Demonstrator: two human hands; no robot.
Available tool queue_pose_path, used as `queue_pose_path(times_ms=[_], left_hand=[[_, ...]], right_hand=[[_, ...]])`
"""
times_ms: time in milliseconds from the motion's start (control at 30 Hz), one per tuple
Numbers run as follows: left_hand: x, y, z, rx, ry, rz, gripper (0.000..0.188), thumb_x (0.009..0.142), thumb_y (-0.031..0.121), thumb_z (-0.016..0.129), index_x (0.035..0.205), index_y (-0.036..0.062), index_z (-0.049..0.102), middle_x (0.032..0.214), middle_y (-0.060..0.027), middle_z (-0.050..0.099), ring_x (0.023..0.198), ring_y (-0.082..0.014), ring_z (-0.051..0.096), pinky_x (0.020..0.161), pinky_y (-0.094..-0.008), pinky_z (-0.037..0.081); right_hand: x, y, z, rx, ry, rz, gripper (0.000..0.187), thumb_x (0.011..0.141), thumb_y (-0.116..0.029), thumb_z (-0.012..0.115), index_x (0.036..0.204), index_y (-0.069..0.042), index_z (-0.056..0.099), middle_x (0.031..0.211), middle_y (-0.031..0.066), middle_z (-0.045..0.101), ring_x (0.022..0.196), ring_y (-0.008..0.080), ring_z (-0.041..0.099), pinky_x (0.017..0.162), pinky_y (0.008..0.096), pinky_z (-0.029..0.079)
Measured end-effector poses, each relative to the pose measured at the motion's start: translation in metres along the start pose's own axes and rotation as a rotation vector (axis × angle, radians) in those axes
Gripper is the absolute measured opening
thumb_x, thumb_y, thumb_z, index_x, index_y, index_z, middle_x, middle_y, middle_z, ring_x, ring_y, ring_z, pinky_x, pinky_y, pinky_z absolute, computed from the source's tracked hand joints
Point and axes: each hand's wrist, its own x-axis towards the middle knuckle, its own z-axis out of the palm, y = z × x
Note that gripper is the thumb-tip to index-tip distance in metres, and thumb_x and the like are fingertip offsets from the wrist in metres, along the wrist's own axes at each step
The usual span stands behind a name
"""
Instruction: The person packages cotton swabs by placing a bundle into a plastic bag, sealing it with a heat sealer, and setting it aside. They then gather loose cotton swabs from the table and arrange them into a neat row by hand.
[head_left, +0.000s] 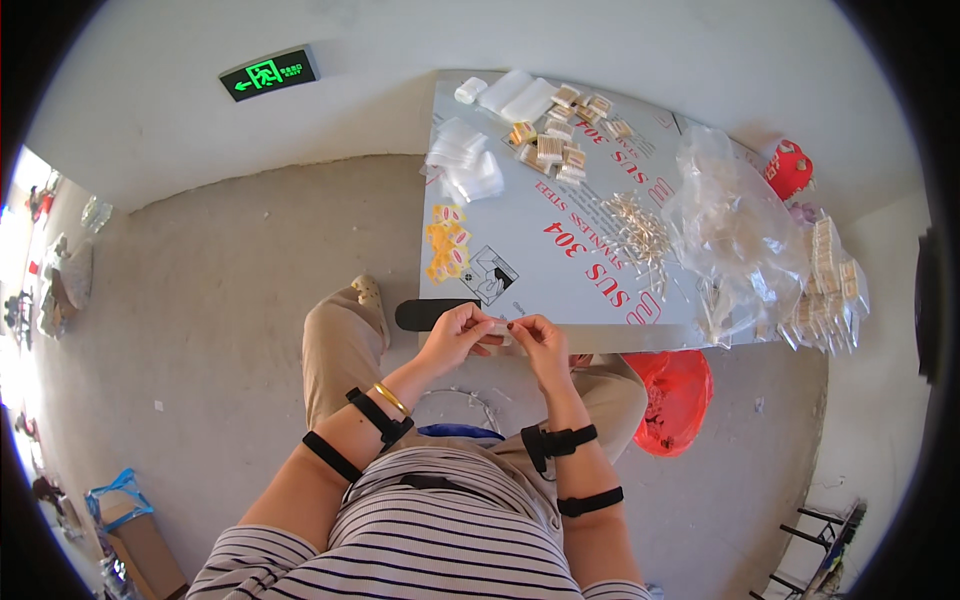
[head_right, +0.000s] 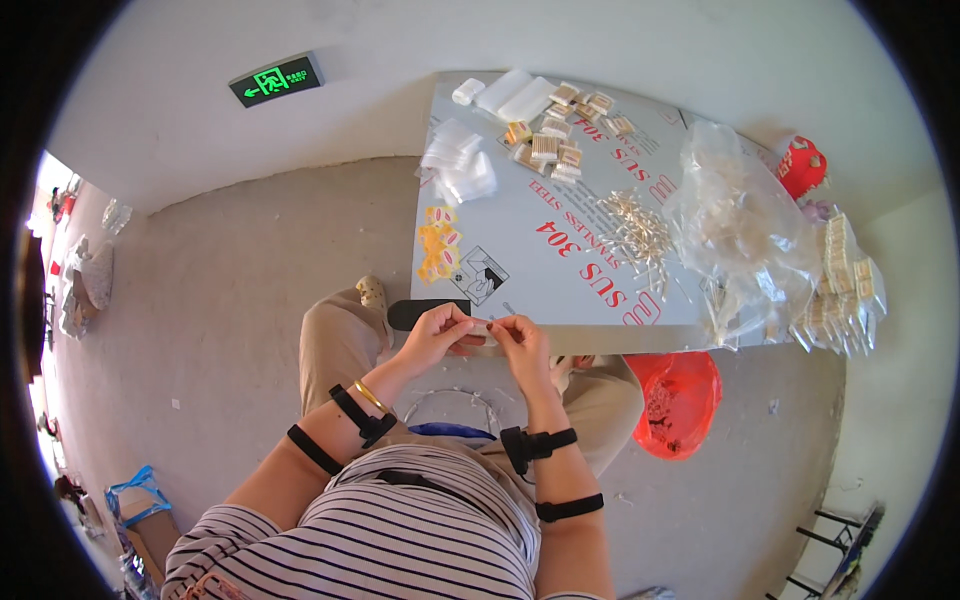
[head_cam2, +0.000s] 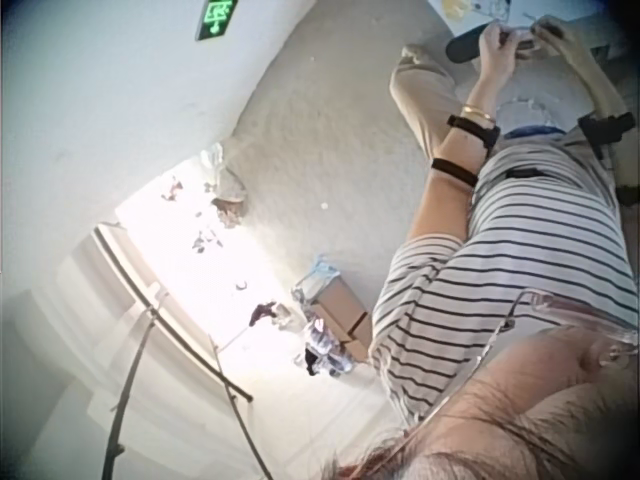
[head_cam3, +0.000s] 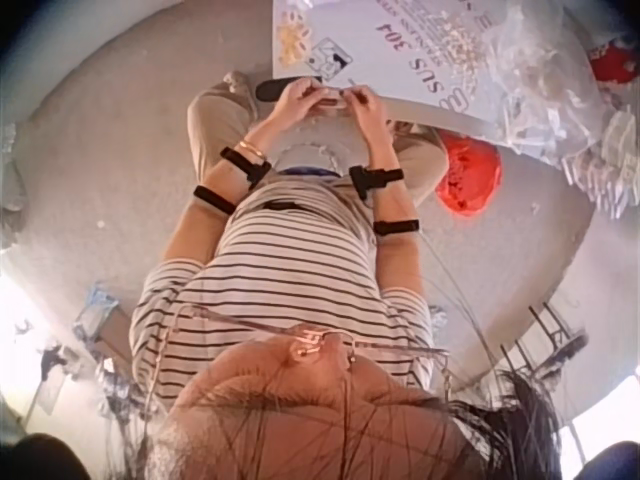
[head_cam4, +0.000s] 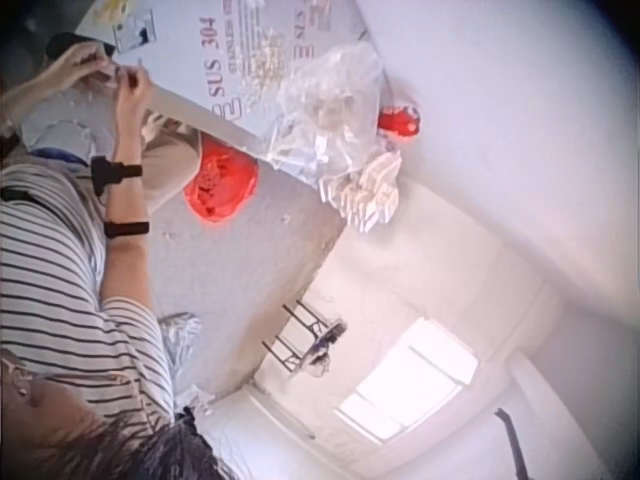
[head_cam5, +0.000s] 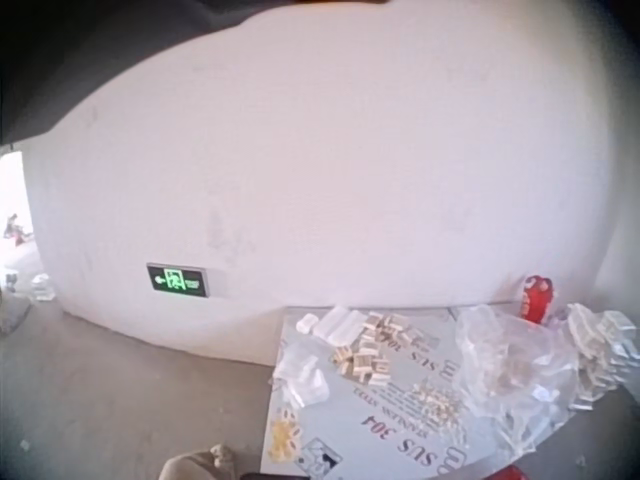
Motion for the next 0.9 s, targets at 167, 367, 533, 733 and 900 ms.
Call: queue_pose_path(times_ms=[167,367,533,733,900], left_hand=[[0.014,-0.028,-0.008,0.017,0.021,-0.016,0.011,0.104,0.012,0.053,0.098,0.0033,0.051,0.110,-0.0095,0.069,0.097,-0.0199,0.072,0.071,-0.0284,0.059],[0.021,-0.030,-0.011,-0.081,-0.035,-0.055,0.011,0.105,0.013,0.051,0.099,0.0051,0.046,0.111,-0.0102,0.065,0.101,-0.0206,0.071,0.075,-0.0294,0.059],[0.032,-0.046,-0.019,0.020,-0.026,-0.041,0.011,0.105,0.013,0.050,0.099,0.0044,0.045,0.109,-0.0107,0.064,0.099,-0.0184,0.070,0.078,-0.0296,0.059],[0.035,-0.052,-0.020,0.023,-0.070,-0.007,0.011,0.106,0.011,0.047,0.099,0.0033,0.043,0.131,-0.0194,0.060,0.105,-0.0198,0.067,0.088,-0.0303,0.058],[0.035,-0.052,-0.017,-0.074,-0.024,0.070,0.013,0.104,0.011,0.052,0.096,0.0012,0.047,0.109,-0.0104,0.065,0.093,-0.0129,0.066,0.082,-0.0285,0.059]], right_hand=[[0.007,0.024,0.007,0.072,-0.018,0.124,0.014,0.094,-0.017,0.070,0.095,-0.003,0.071,0.078,-0.0022,0.065,0.071,0.0057,0.054,0.066,0.0224,0.043],[0.013,0.020,0.006,0.094,-0.003,0.188,0.015,0.093,-0.018,0.071,0.095,-0.003,0.071,0.078,-0.0016,0.065,0.070,0.0064,0.055,0.065,0.0223,0.045],[0.016,0.018,0.009,0.032,0.003,0.219,0.015,0.093,-0.019,0.072,0.094,-0.003,0.070,0.079,-0.0005,0.065,0.068,0.0071,0.056,0.064,0.0219,0.046],[0.020,0.022,0.007,0.140,-0.019,0.291,0.013,0.095,-0.017,0.069,0.095,-0.004,0.067,0.081,0.0010,0.066,0.074,0.0087,0.061,0.067,0.0230,0.049],[0.020,0.029,0.009,0.294,-0.054,0.230,0.010,0.100,-0.016,0.062,0.096,-0.006,0.061,0.096,0.0049,0.068,0.086,0.0155,0.069,0.079,0.0295,0.056]])
